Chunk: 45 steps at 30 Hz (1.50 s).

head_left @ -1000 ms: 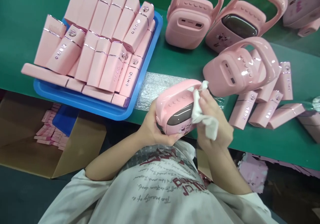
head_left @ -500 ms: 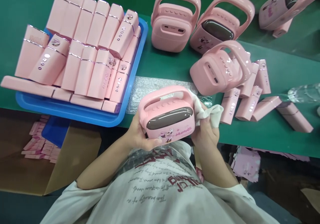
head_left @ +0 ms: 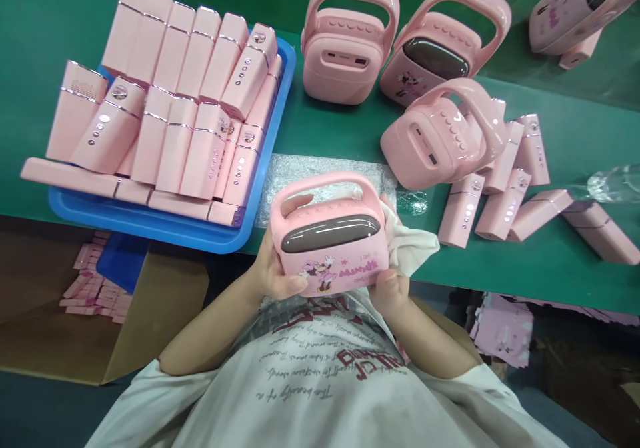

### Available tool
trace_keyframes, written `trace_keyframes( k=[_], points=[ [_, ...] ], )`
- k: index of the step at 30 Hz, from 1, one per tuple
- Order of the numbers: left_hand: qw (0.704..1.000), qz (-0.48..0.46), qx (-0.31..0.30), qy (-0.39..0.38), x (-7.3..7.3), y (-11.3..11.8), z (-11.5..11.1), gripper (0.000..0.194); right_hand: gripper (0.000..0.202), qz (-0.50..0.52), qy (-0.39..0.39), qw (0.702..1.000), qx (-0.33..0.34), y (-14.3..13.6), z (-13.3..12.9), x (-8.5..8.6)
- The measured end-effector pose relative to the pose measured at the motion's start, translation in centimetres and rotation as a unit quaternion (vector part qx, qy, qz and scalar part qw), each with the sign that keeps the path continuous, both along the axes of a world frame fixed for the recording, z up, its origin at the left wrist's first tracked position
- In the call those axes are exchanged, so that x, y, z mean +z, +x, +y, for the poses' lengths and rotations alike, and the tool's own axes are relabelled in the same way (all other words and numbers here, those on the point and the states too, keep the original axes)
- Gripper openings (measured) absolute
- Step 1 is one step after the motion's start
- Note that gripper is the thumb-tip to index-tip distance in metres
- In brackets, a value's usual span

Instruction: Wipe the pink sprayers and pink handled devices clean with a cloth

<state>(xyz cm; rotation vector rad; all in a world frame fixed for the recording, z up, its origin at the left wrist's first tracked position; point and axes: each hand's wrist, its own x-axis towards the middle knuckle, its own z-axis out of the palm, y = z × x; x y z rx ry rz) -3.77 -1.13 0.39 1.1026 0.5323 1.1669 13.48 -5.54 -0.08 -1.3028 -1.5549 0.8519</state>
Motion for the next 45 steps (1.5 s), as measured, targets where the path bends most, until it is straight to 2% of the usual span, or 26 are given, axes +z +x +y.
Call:
trace_keyframes(
  k=[4,8,13,18,22,24,25,27,29,30,31,33,35,36,38,41,43,45],
  points=[
    [0.998,-0.028,-0.005,-0.057,0.4,-0.1,-0.4,0.083,0.077,0.062,0.077,0.995,-0.007,-0.6,-0.8,-0.3],
    [0.998,-0.006,-0.013,-0.058,0.5,-0.5,-0.4,0.08,0.076,0.025,0.131,0.99,-0.038,-0.9,-1.1,-0.4],
    [1.0,0.001,0.002,-0.002,0.1,-0.7,0.0,0.077,0.07,-0.004,0.197,0.98,-0.026,-0.7,-0.5,0.6],
    [0.996,0.054,0.058,0.051,-0.4,-0.3,0.2,0.079,0.053,-0.07,0.211,0.972,-0.082,-1.0,0.4,2.4],
    [0.989,0.095,0.055,0.1,-0.8,0.1,0.2,0.085,0.05,-0.182,0.285,0.941,-0.001,-0.8,1.6,3.6],
    [0.988,0.113,0.058,0.092,-0.8,0.2,0.3,0.082,0.046,-0.209,0.304,0.929,0.031,-0.4,2.2,3.8],
    [0.989,0.115,0.059,0.074,-0.8,0.3,0.3,0.08,0.044,-0.198,0.299,0.933,0.034,-0.2,2.6,3.7],
    [0.994,0.092,0.057,0.017,-0.4,0.6,0.5,0.076,0.039,-0.13,0.247,0.96,0.018,0.1,3.1,3.5],
    [0.996,0.044,0.049,-0.054,0.2,1.1,0.6,0.072,0.034,-0.012,0.167,0.986,-0.023,0.0,3.4,3.1],
    [0.995,0.018,0.045,-0.089,0.6,1.3,0.7,0.069,0.033,0.056,0.126,0.989,-0.054,-0.2,3.4,2.8],
    [0.992,-0.005,0.04,-0.123,0.9,1.6,0.7,0.066,0.033,0.123,0.088,0.984,-0.096,-0.6,3.5,2.5],
    [0.985,-0.023,0.039,-0.164,1.3,1.9,0.6,0.063,0.036,0.247,0.018,0.95,-0.189,-1.5,3.5,1.9],
    [0.987,-0.01,0.051,-0.151,1.2,1.9,0.6,0.06,0.042,0.332,-0.05,0.91,-0.242,-2.1,3.7,1.5],
    [0.99,0.003,0.058,-0.127,1.1,1.8,0.6,0.059,0.045,0.358,-0.078,0.897,-0.247,-2.2,3.9,1.3],
    [0.995,0.028,0.065,-0.069,0.9,1.4,0.8,0.061,0.048,0.377,-0.119,0.891,-0.225,-1.8,4.2,1.2],
    [0.997,0.033,0.07,-0.024,1.1,1.0,1.0,0.064,0.047,0.323,-0.137,0.921,-0.17,-0.5,4.3,1.0],
    [0.996,0.021,0.079,-0.026,1.6,1.0,1.0,0.064,0.045,0.249,-0.108,0.952,-0.141,0.1,4.0,0.9],
    [0.995,0.004,0.087,-0.053,2.1,1.2,0.8,0.067,0.044,0.178,-0.05,0.972,-0.147,0.2,3.5,1.0]
  ],
)
